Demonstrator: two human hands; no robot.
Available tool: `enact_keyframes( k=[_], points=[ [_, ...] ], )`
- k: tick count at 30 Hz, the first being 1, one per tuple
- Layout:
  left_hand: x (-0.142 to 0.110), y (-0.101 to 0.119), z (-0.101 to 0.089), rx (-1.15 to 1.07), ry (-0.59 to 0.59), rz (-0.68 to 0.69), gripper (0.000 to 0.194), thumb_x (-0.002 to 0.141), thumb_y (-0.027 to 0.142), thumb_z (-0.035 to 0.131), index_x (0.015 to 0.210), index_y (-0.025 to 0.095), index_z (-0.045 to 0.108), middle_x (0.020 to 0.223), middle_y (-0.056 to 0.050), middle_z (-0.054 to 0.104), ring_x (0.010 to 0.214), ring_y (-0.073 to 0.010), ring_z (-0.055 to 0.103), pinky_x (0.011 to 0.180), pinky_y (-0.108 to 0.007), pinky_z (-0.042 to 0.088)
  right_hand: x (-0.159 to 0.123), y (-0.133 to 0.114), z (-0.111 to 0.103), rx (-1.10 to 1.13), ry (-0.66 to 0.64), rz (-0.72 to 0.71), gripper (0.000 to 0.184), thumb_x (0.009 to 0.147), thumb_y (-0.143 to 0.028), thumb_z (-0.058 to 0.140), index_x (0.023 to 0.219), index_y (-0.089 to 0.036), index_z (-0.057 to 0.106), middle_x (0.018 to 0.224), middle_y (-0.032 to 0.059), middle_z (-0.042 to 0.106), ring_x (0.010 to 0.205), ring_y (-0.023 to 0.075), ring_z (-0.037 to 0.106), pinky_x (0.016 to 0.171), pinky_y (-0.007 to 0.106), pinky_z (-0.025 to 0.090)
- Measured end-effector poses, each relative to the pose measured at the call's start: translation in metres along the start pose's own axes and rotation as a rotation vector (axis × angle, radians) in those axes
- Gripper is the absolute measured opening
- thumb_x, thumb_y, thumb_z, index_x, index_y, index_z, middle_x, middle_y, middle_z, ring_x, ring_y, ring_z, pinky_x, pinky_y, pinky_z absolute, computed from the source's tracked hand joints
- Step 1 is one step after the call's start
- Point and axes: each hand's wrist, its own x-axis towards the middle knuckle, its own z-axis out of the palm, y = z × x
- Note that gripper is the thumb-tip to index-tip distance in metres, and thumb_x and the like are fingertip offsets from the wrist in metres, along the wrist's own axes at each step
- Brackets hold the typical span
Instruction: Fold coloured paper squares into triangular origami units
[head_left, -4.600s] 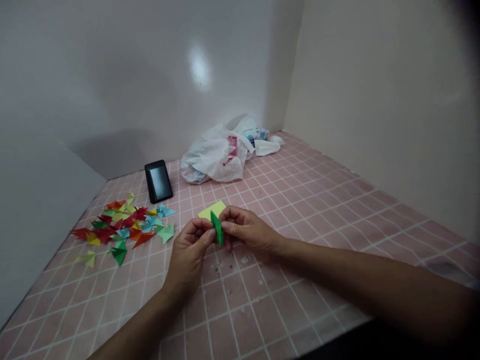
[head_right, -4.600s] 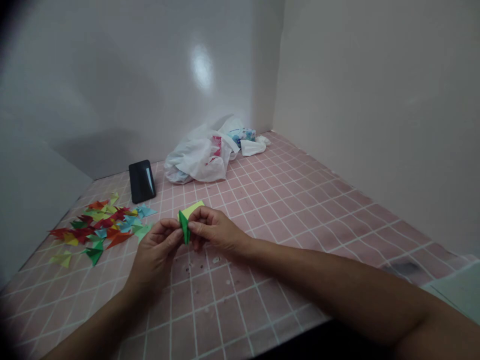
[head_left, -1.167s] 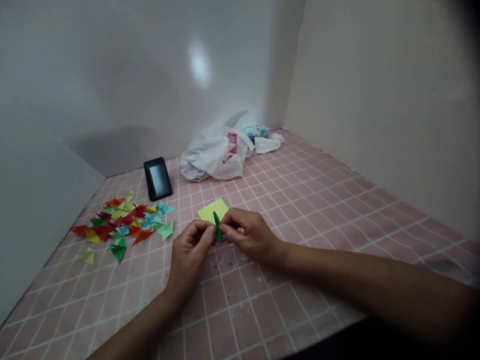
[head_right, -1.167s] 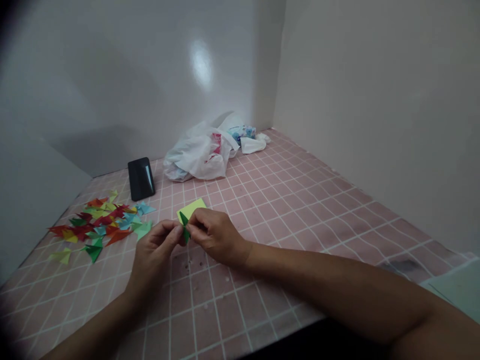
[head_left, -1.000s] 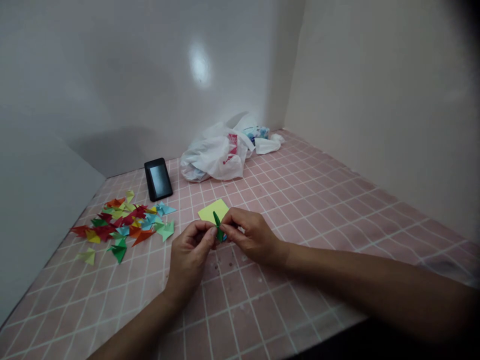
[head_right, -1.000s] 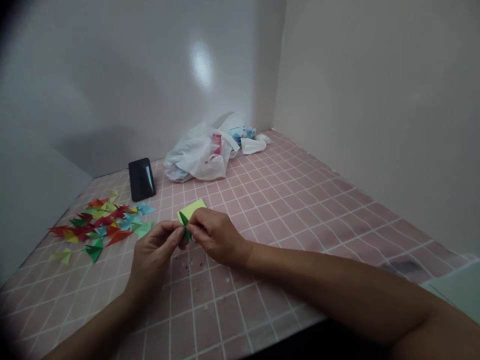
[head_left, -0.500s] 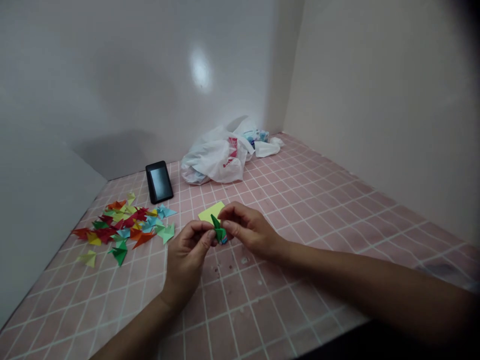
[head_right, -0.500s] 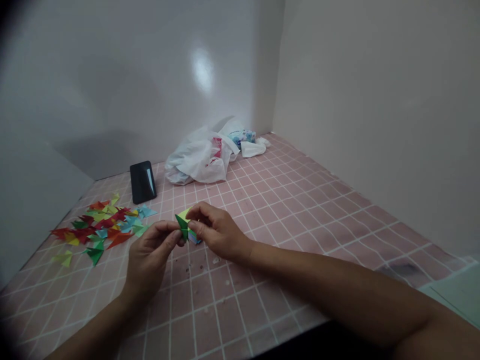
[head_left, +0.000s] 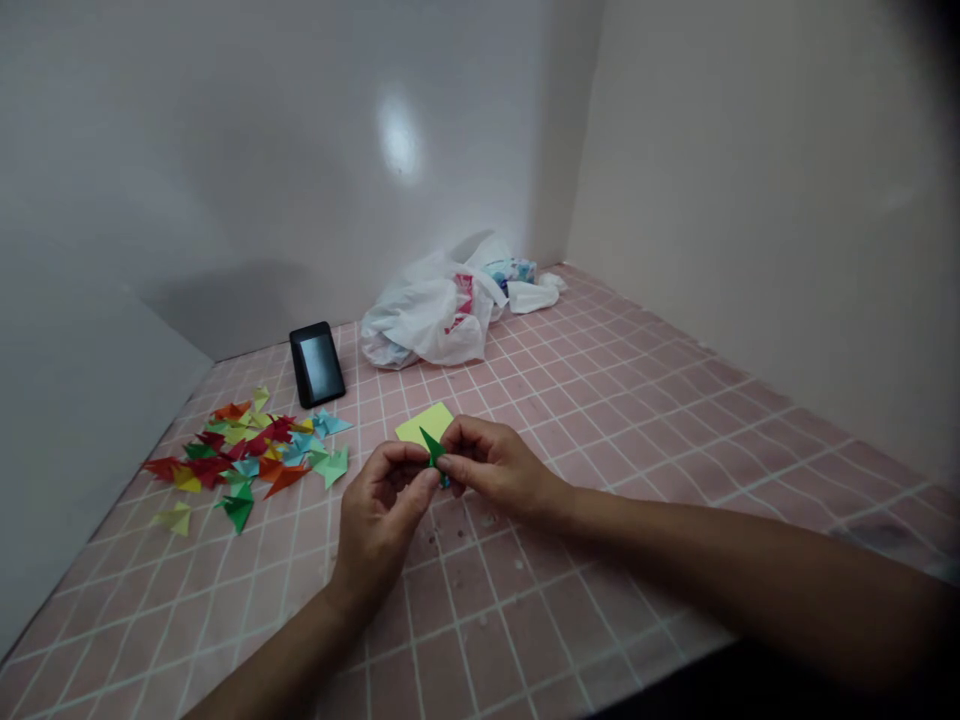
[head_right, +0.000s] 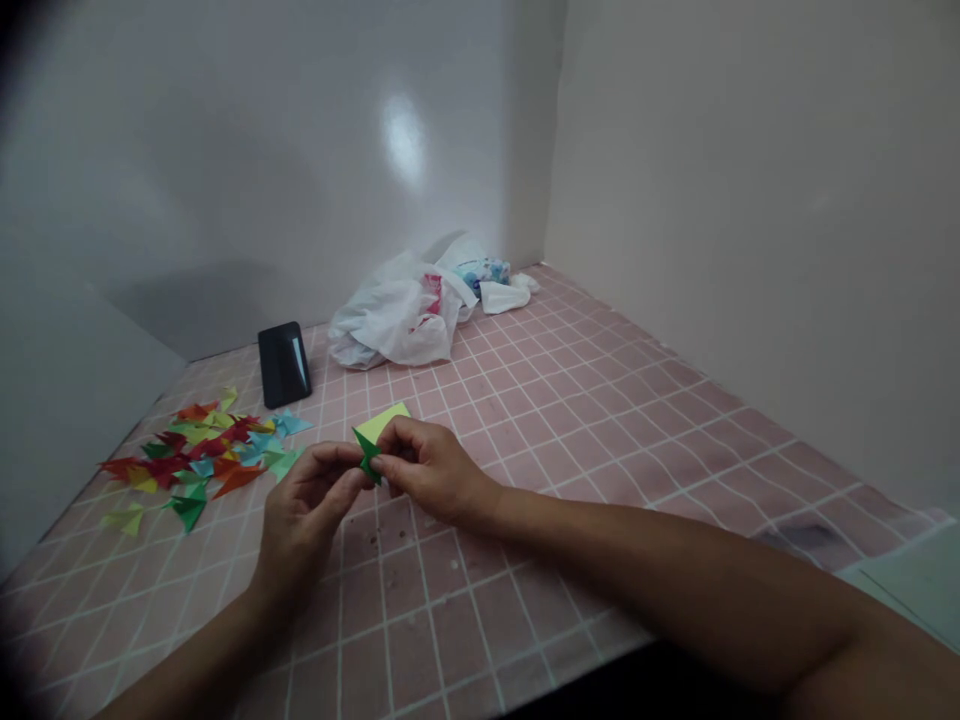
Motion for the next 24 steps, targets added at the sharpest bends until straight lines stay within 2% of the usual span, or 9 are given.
enact_keyframes(
  k=[5,12,15,19,24],
  points=[
    [0.0002,-0.0048,0.0010,0.036,0.066,0.055,0.012,0.081,0.021,0.072,0.090,0.019,0.065,0.083,-0.001,0.068,0.075,-0.0143,0.066,0.071,-0.026,0.055,0.0002,0.0004,0.0005,0.035,-0.014,-0.014,0.013,0.081,-0.024,0.067,0.078,-0.018,0.057,0.068,-0.0039,0.059,0.056,0.0078,0.055,0.053,0.021,0.046],
    [0.0001,-0.0034,-0.0005,0.070,0.072,0.119,0.011,0.083,0.015,0.070,0.088,0.021,0.063,0.078,0.003,0.065,0.069,-0.0105,0.064,0.067,-0.021,0.054,-0.0007,-0.0019,-0.0007,0.064,-0.049,0.016,0.014,0.082,-0.024,0.068,0.078,-0.018,0.056,0.069,-0.0037,0.060,0.056,0.0078,0.056,0.054,0.022,0.046],
    [0.0002,-0.0020,-0.0024,0.086,0.048,0.083,0.007,0.083,0.015,0.069,0.085,0.021,0.065,0.072,0.003,0.066,0.063,-0.0102,0.064,0.061,-0.020,0.053,-0.0012,-0.0023,-0.0022,0.051,-0.055,0.016,0.015,0.084,-0.026,0.067,0.079,-0.017,0.057,0.069,-0.0034,0.059,0.056,0.0079,0.056,0.055,0.022,0.045],
    [0.0026,-0.0033,-0.0045,0.012,0.033,-0.014,0.004,0.084,0.017,0.067,0.086,0.020,0.069,0.069,0.002,0.068,0.061,-0.0107,0.065,0.061,-0.021,0.054,-0.0015,-0.0019,-0.0036,0.067,-0.097,-0.006,0.022,0.092,-0.035,0.058,0.081,-0.016,0.057,0.069,-0.0010,0.061,0.057,0.0089,0.057,0.058,0.023,0.045],
    [0.0060,-0.0059,-0.0033,-0.117,-0.018,-0.082,0.005,0.082,0.018,0.070,0.087,0.020,0.070,0.072,0.003,0.069,0.064,-0.0091,0.065,0.064,-0.019,0.054,0.0004,0.0014,-0.0037,0.185,-0.131,0.018,0.021,0.090,-0.035,0.062,0.084,-0.016,0.056,0.072,-0.0006,0.064,0.055,0.0087,0.057,0.056,0.023,0.045]
  ],
)
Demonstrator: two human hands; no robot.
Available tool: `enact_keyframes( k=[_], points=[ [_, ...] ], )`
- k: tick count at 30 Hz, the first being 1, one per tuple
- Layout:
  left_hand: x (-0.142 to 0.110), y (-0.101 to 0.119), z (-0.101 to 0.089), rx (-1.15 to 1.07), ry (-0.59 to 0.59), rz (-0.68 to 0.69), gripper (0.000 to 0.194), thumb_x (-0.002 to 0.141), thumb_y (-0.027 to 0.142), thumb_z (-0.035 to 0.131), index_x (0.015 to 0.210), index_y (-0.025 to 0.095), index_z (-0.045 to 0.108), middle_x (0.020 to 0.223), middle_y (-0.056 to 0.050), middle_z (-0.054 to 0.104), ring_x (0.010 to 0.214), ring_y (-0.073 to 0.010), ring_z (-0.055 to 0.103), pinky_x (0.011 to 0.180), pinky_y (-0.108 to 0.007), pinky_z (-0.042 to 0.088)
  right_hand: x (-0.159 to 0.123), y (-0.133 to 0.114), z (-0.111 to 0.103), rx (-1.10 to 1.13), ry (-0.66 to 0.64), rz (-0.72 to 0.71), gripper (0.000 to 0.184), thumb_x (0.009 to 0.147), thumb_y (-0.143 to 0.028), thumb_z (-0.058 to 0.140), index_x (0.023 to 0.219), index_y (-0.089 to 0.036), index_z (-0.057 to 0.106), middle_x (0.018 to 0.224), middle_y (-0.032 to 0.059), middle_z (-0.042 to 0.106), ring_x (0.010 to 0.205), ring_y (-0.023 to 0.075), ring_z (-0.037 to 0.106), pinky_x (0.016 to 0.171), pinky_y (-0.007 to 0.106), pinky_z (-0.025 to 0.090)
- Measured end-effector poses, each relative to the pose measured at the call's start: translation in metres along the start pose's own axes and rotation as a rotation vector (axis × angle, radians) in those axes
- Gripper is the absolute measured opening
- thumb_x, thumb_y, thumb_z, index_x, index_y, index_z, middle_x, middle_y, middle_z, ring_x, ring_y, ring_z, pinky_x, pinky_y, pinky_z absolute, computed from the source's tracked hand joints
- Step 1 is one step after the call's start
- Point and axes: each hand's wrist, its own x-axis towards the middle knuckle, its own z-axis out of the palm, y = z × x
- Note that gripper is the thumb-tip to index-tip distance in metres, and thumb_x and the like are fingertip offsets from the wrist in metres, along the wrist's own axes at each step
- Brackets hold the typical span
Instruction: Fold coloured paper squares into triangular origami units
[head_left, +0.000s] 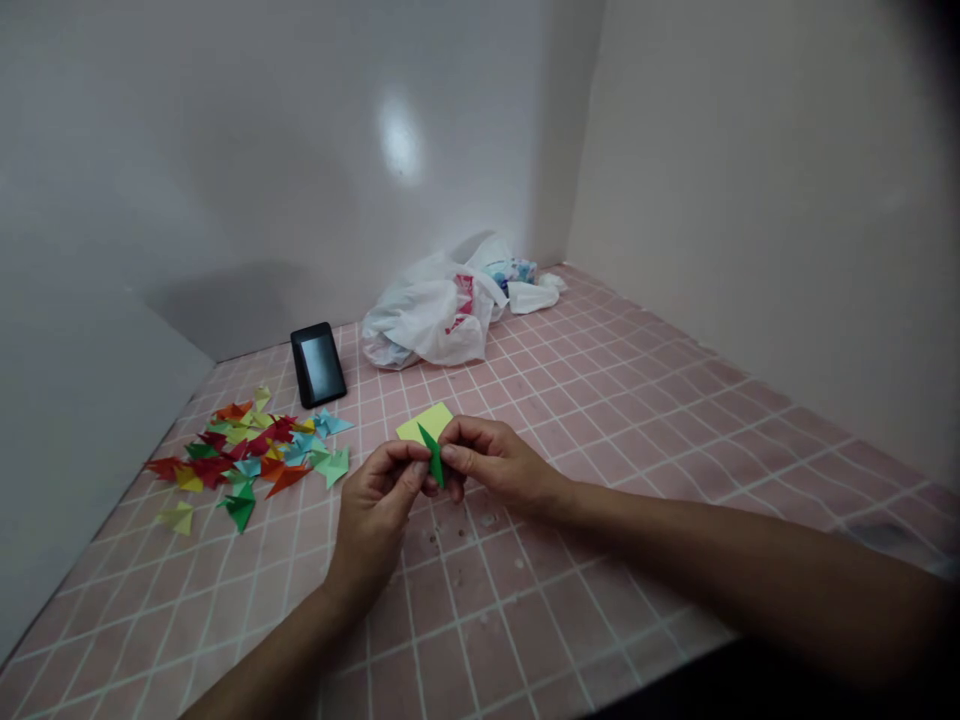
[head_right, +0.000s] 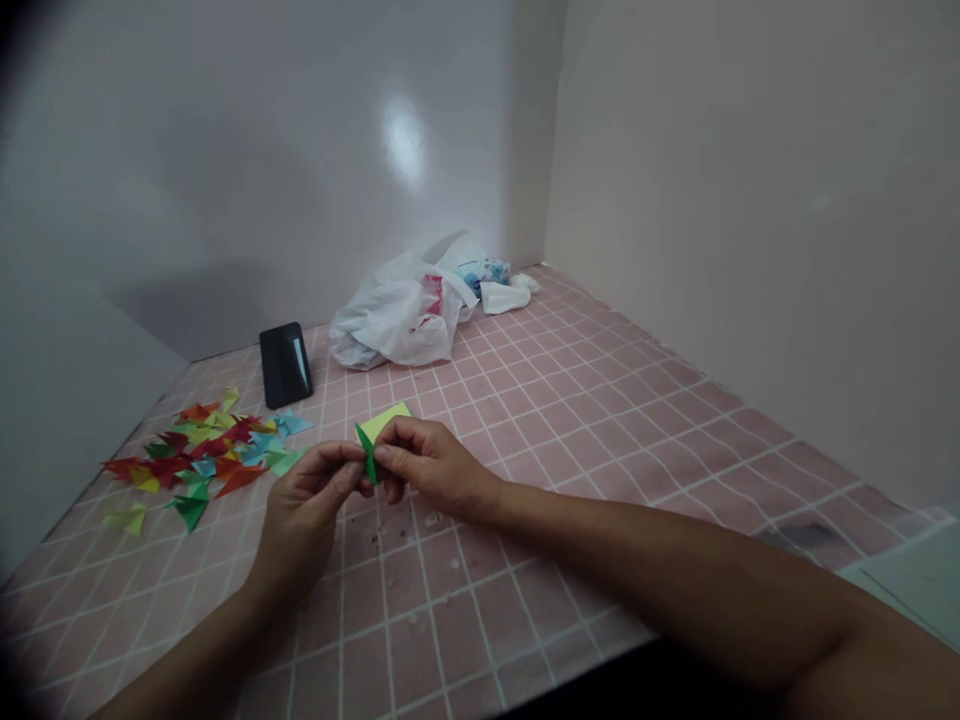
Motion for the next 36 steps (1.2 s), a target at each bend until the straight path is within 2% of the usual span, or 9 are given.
enact_keyframes(
  k=[6,12,16,20,24,26,30,36],
  points=[
    [-0.0002,0.0035,0.0031,-0.009,-0.056,-0.011,0.007,0.083,0.020,0.071,0.089,0.018,0.068,0.076,0.002,0.069,0.068,-0.0092,0.065,0.066,-0.019,0.054,0.0033,0.0032,-0.0023,-0.025,-0.011,-0.020,0.016,0.088,-0.031,0.062,0.083,-0.017,0.056,0.068,-0.0022,0.062,0.055,0.0087,0.055,0.056,0.022,0.045],
    [-0.0002,0.0009,0.0042,-0.061,-0.063,-0.050,0.023,0.073,0.023,0.081,0.085,0.018,0.062,0.079,0.003,0.065,0.071,-0.0107,0.066,0.067,-0.022,0.056,0.0009,-0.0029,-0.0030,-0.443,0.027,-0.192,0.008,0.085,-0.017,0.060,0.077,-0.017,0.057,0.068,-0.0028,0.056,0.060,0.0091,0.052,0.057,0.022,0.041],
    [-0.0003,-0.0005,0.0042,-0.036,-0.086,-0.041,0.017,0.080,0.027,0.075,0.085,0.018,0.062,0.078,0.002,0.065,0.071,-0.0110,0.065,0.068,-0.022,0.054,-0.0004,-0.0055,-0.0023,-0.488,0.012,-0.231,0.010,0.089,-0.018,0.057,0.079,-0.017,0.058,0.072,-0.0015,0.059,0.061,0.0092,0.054,0.057,0.021,0.043],
    [-0.0001,-0.0008,0.0019,0.062,-0.101,0.003,0.012,0.085,0.028,0.069,0.087,0.019,0.061,0.079,0.001,0.063,0.072,-0.0121,0.062,0.069,-0.024,0.052,-0.0005,-0.0048,-0.0015,-0.556,0.033,-0.298,0.012,0.091,-0.017,0.055,0.079,-0.017,0.058,0.070,-0.0018,0.059,0.059,0.0088,0.053,0.057,0.021,0.041],
    [0.0006,0.0010,-0.0016,0.294,-0.063,0.160,0.008,0.087,0.026,0.066,0.084,0.019,0.064,0.090,-0.002,0.061,0.084,-0.0141,0.059,0.074,-0.025,0.048,-0.0017,-0.0035,-0.0011,-0.719,0.083,-0.422,0.013,0.091,-0.015,0.055,0.079,-0.017,0.057,0.070,-0.0016,0.058,0.062,0.0100,0.051,0.061,0.023,0.041],
    [0.0005,0.0024,-0.0022,0.385,-0.041,0.203,0.009,0.086,0.025,0.067,0.080,0.019,0.065,0.084,-0.001,0.059,0.078,-0.0129,0.056,0.070,-0.024,0.046,-0.0024,-0.0030,-0.0012,-0.759,0.084,-0.448,0.014,0.093,-0.016,0.054,0.079,-0.018,0.056,0.070,-0.0014,0.057,0.062,0.0104,0.051,0.061,0.023,0.041],
    [-0.0013,0.0033,0.0000,0.301,-0.067,0.082,0.012,0.085,0.027,0.066,0.079,0.019,0.061,0.065,0.004,0.056,0.057,-0.0105,0.052,0.055,-0.022,0.042,-0.0031,-0.0022,-0.0022,-0.785,0.070,-0.484,0.015,0.095,-0.016,0.053,0.081,-0.017,0.056,0.073,-0.0003,0.059,0.062,0.0105,0.052,0.061,0.023,0.041],
    [-0.0041,0.0063,0.0032,0.149,-0.087,0.003,0.014,0.085,0.029,0.065,0.080,0.018,0.060,0.065,0.003,0.062,0.060,-0.0108,0.059,0.059,-0.022,0.048,-0.0032,-0.0033,-0.0033,-0.842,0.049,-0.525,0.015,0.096,-0.016,0.052,0.082,-0.017,0.058,0.077,0.0016,0.061,0.067,0.0117,0.055,0.064,0.023,0.043]
  ],
)
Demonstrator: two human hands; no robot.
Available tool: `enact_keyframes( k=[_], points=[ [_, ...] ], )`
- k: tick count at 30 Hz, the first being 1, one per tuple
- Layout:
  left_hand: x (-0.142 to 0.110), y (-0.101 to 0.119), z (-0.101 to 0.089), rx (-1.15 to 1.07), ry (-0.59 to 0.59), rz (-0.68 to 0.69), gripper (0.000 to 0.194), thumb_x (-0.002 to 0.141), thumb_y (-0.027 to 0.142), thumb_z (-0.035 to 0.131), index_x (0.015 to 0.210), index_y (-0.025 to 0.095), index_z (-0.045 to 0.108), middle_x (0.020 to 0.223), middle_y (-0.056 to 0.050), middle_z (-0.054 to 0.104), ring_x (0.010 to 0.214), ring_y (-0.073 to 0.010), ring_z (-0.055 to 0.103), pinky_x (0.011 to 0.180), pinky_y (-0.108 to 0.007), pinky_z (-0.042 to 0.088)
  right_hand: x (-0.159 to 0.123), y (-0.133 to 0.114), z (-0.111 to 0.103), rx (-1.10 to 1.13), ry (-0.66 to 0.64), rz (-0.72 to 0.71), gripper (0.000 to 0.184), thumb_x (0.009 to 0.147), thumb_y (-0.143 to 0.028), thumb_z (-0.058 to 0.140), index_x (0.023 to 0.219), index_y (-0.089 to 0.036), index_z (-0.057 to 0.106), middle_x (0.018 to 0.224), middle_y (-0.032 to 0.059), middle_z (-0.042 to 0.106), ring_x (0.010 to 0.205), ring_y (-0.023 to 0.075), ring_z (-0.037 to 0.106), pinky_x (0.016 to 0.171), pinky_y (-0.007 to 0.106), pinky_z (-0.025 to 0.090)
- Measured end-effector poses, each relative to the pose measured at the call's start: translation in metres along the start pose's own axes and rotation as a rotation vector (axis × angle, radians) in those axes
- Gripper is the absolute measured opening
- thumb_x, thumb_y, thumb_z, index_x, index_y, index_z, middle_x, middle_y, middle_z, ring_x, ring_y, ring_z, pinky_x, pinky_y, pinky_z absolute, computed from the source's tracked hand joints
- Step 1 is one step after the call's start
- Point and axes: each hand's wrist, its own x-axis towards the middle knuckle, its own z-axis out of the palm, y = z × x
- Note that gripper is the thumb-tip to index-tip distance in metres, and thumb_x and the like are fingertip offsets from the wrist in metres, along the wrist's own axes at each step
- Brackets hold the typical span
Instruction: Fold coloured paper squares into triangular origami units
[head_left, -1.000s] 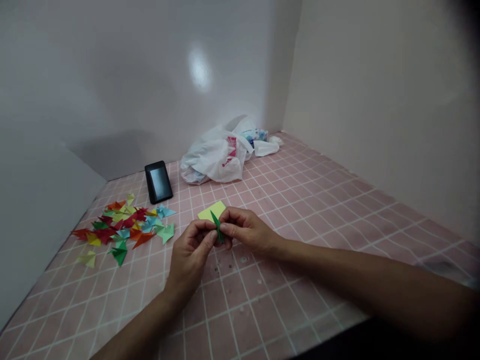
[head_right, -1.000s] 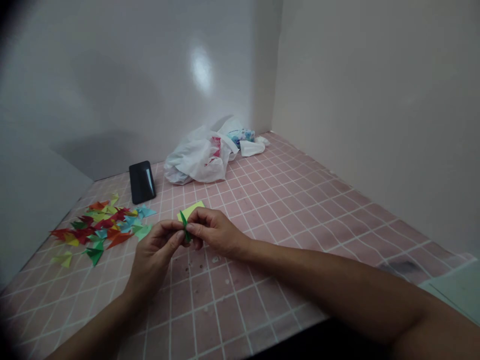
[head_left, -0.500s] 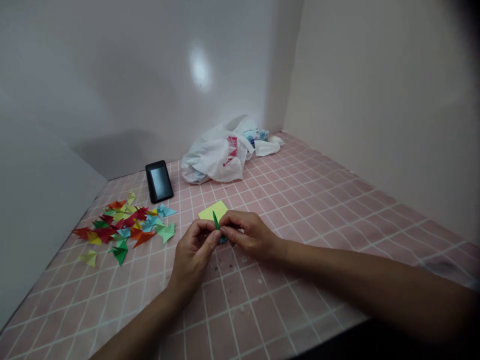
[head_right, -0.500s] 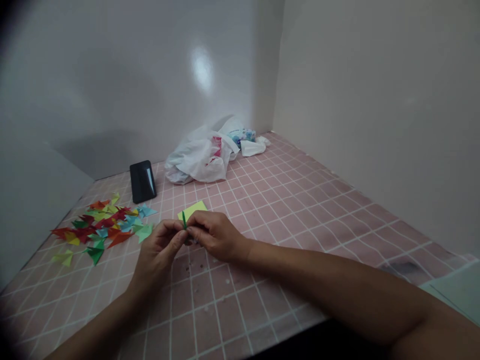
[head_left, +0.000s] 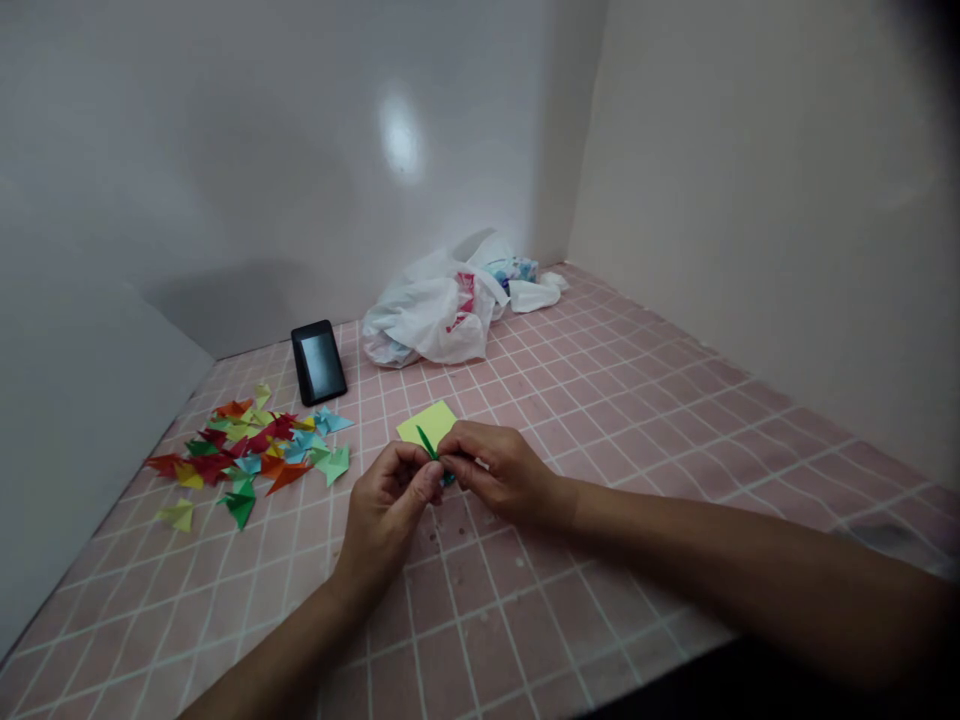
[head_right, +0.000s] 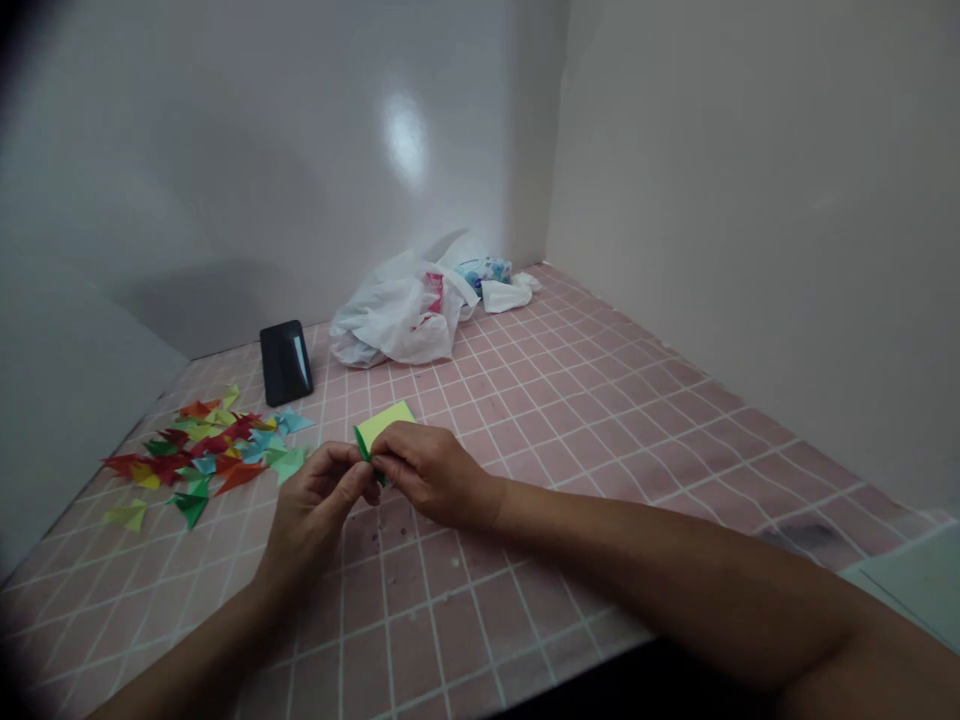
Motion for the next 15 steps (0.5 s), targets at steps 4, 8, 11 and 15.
enact_keyframes(
  k=[4,8,11,15],
  points=[
    [-0.0001,0.0011,-0.0002,-0.001,0.004,-0.005,0.013,0.087,0.029,0.062,0.080,0.018,0.060,0.065,0.003,0.064,0.059,-0.0106,0.061,0.059,-0.022,0.049,0.0003,-0.0004,0.0000,0.012,-0.003,-0.015,0.015,0.096,-0.016,0.053,0.082,-0.016,0.059,0.077,0.0020,0.062,0.068,0.0115,0.055,0.065,0.024,0.043],
    [0.0007,0.0002,0.0000,0.113,0.044,0.049,0.011,0.086,0.026,0.061,0.079,0.018,0.060,0.065,0.003,0.064,0.058,-0.0108,0.061,0.058,-0.022,0.049,0.0011,-0.0024,-0.0004,0.103,-0.027,0.089,0.013,0.093,-0.017,0.056,0.080,-0.017,0.059,0.074,0.0006,0.063,0.064,0.0104,0.056,0.062,0.023,0.043],
    [0.0012,0.0009,0.0003,0.248,0.056,0.122,0.010,0.084,0.022,0.061,0.075,0.018,0.060,0.063,0.003,0.062,0.056,-0.0106,0.060,0.055,-0.021,0.047,0.0014,-0.0054,-0.0006,0.205,-0.053,0.220,0.011,0.090,-0.021,0.061,0.080,-0.017,0.059,0.071,-0.0005,0.063,0.062,0.0101,0.057,0.059,0.022,0.043],
    [0.0009,0.0002,0.0001,0.265,0.049,0.143,0.010,0.085,0.022,0.059,0.076,0.018,0.061,0.064,0.002,0.064,0.057,-0.0113,0.061,0.056,-0.022,0.048,0.0012,-0.0064,0.0005,0.248,-0.029,0.294,0.007,0.087,-0.018,0.059,0.081,-0.017,0.058,0.067,-0.0022,0.061,0.057,0.0089,0.055,0.056,0.021,0.042]
  ],
)
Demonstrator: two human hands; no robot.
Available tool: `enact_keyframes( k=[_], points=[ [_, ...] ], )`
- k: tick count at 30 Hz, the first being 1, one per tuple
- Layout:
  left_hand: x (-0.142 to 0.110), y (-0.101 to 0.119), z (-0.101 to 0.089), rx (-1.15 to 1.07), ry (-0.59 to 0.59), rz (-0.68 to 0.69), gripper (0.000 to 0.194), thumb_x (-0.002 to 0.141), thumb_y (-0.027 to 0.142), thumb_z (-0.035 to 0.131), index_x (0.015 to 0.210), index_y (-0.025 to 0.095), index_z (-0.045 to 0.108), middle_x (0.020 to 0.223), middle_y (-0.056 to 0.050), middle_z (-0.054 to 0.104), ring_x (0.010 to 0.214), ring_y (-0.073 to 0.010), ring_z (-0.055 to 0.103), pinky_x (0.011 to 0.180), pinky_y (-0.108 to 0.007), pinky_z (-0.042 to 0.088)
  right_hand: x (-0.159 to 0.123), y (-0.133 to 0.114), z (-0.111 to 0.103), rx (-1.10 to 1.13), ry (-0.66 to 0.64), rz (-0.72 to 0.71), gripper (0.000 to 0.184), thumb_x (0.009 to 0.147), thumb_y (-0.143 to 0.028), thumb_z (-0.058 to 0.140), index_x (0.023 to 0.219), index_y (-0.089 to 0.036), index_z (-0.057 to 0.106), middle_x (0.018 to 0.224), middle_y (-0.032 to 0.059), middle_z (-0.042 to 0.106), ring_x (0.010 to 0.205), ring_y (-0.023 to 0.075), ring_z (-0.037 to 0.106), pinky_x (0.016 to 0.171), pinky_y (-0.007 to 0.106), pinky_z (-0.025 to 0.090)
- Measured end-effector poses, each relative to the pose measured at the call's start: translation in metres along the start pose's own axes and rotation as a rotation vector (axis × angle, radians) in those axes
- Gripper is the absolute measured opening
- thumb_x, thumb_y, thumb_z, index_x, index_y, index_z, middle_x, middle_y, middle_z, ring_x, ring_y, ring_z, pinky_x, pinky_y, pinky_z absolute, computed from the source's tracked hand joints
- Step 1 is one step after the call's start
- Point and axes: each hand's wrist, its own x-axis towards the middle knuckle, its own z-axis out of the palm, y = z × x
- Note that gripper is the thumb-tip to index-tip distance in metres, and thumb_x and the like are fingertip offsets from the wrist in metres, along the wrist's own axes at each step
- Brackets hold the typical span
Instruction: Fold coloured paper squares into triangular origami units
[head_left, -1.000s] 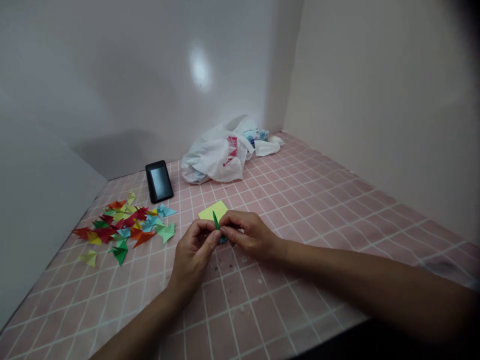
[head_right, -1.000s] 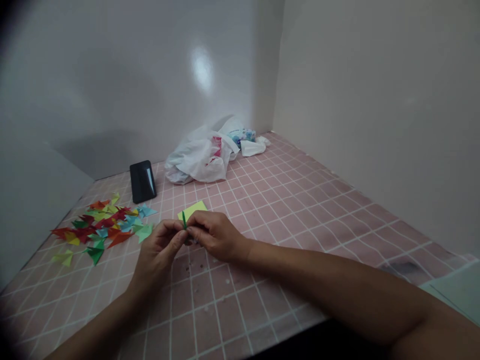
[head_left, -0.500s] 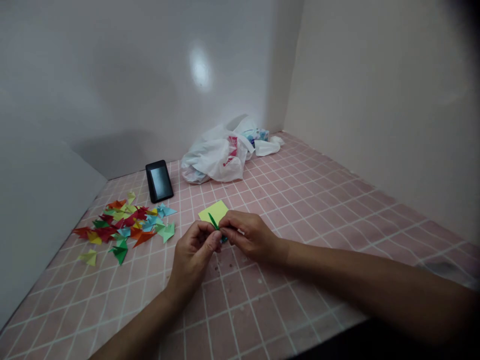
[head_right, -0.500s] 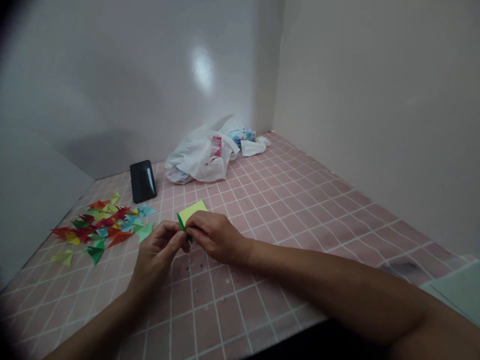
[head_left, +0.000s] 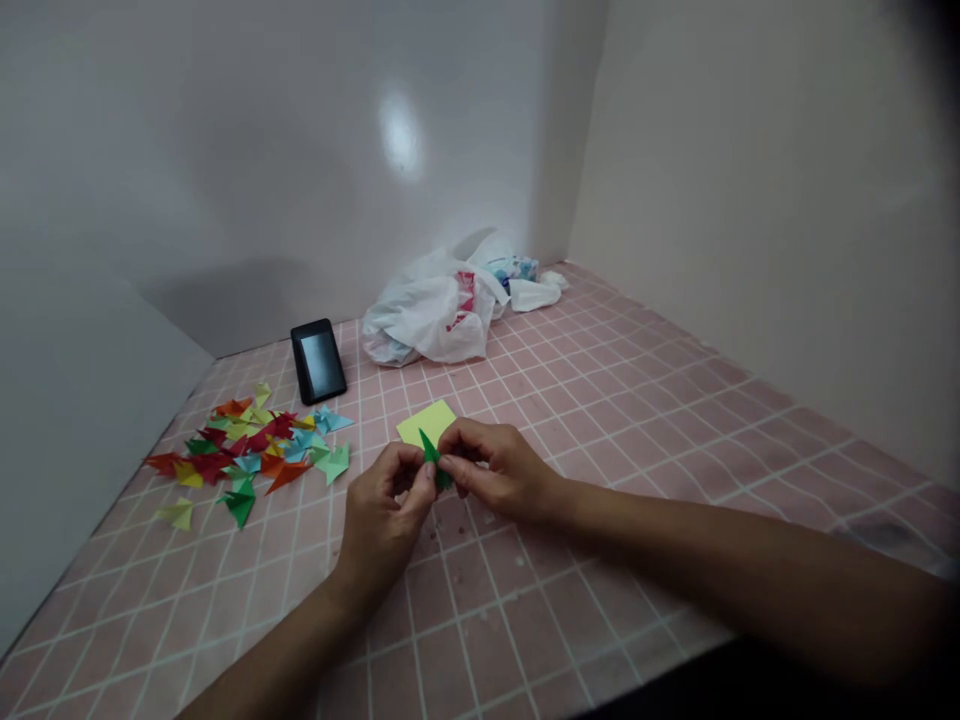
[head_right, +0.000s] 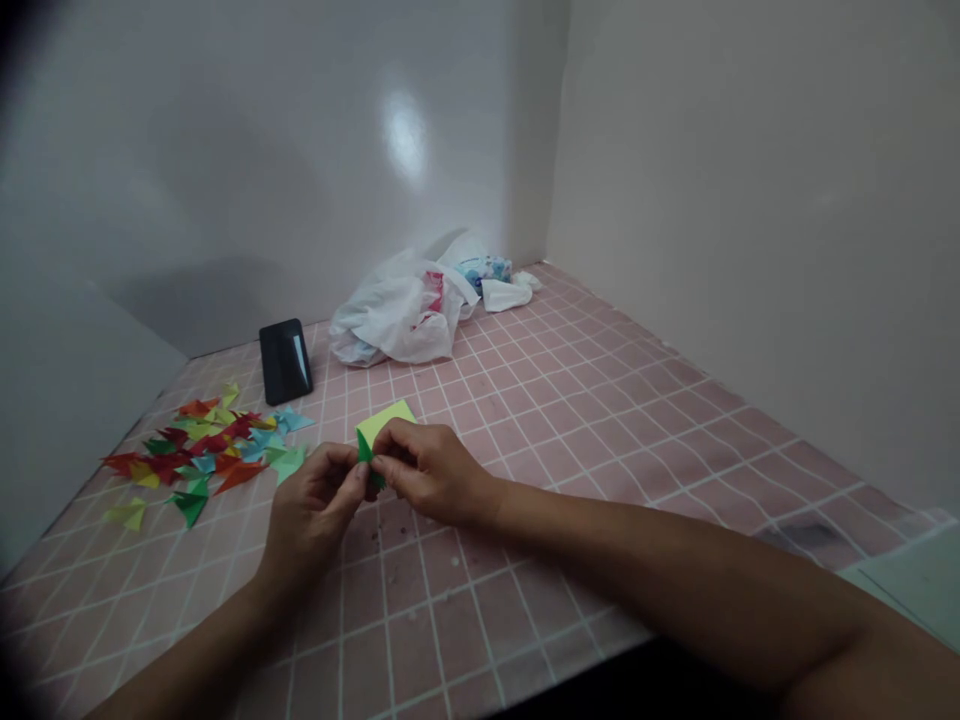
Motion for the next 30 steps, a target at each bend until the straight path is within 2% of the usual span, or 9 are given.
enact_keyframes(
  k=[6,12,17,22,26,30],
  points=[
    [-0.0007,-0.0030,0.0004,-0.009,0.021,-0.004,0.006,0.085,0.021,0.061,0.080,0.018,0.062,0.069,0.001,0.067,0.061,-0.0123,0.064,0.059,-0.023,0.051,0.0007,0.0026,0.0030,0.177,0.008,0.129,0.005,0.084,-0.016,0.056,0.081,-0.018,0.054,0.066,-0.0031,0.059,0.053,0.0083,0.054,0.050,0.020,0.042],
    [-0.0009,-0.0036,0.0004,0.063,0.005,0.059,0.001,0.083,0.017,0.062,0.082,0.018,0.063,0.073,0.000,0.066,0.066,-0.0127,0.063,0.064,-0.025,0.051,0.0005,0.0020,0.0030,0.075,0.022,0.073,0.005,0.081,-0.012,0.057,0.080,-0.017,0.056,0.065,-0.0037,0.058,0.056,0.0081,0.053,0.052,0.020,0.040],
    [-0.0016,-0.0053,0.0024,-0.134,0.037,-0.096,0.015,0.081,0.021,0.067,0.093,0.018,0.060,0.081,-0.001,0.067,0.072,-0.0136,0.064,0.066,-0.026,0.052,0.0006,0.0014,0.0027,0.016,0.042,0.046,0.008,0.079,-0.009,0.057,0.076,-0.017,0.056,0.067,-0.0036,0.057,0.058,0.0079,0.050,0.053,0.020,0.038],
    [0.0001,-0.0019,0.0035,-0.284,0.016,-0.175,0.011,0.079,0.021,0.069,0.086,0.017,0.061,0.072,0.002,0.063,0.062,-0.0104,0.060,0.060,-0.022,0.049,0.0008,0.0016,0.0036,0.072,0.034,0.081,0.004,0.080,-0.012,0.058,0.081,-0.017,0.057,0.069,-0.0036,0.056,0.059,0.0081,0.050,0.054,0.021,0.039],
    [0.0002,-0.0002,0.0032,-0.277,0.013,-0.172,0.010,0.080,0.022,0.069,0.085,0.018,0.062,0.072,0.002,0.064,0.062,-0.0109,0.060,0.060,-0.023,0.049,0.0009,0.0033,0.0040,0.124,0.022,0.091,0.003,0.081,-0.015,0.059,0.081,-0.016,0.057,0.069,-0.0031,0.056,0.060,0.0085,0.051,0.055,0.021,0.040],
    [-0.0015,-0.0009,0.0032,-0.212,0.048,-0.121,0.009,0.080,0.020,0.069,0.084,0.018,0.061,0.072,0.002,0.063,0.061,-0.0111,0.059,0.058,-0.023,0.048,-0.0003,0.0022,0.0038,0.064,0.048,0.043,0.005,0.080,-0.011,0.059,0.079,-0.017,0.058,0.069,-0.0031,0.058,0.058,0.0082,0.051,0.054,0.020,0.040]
  ],
)
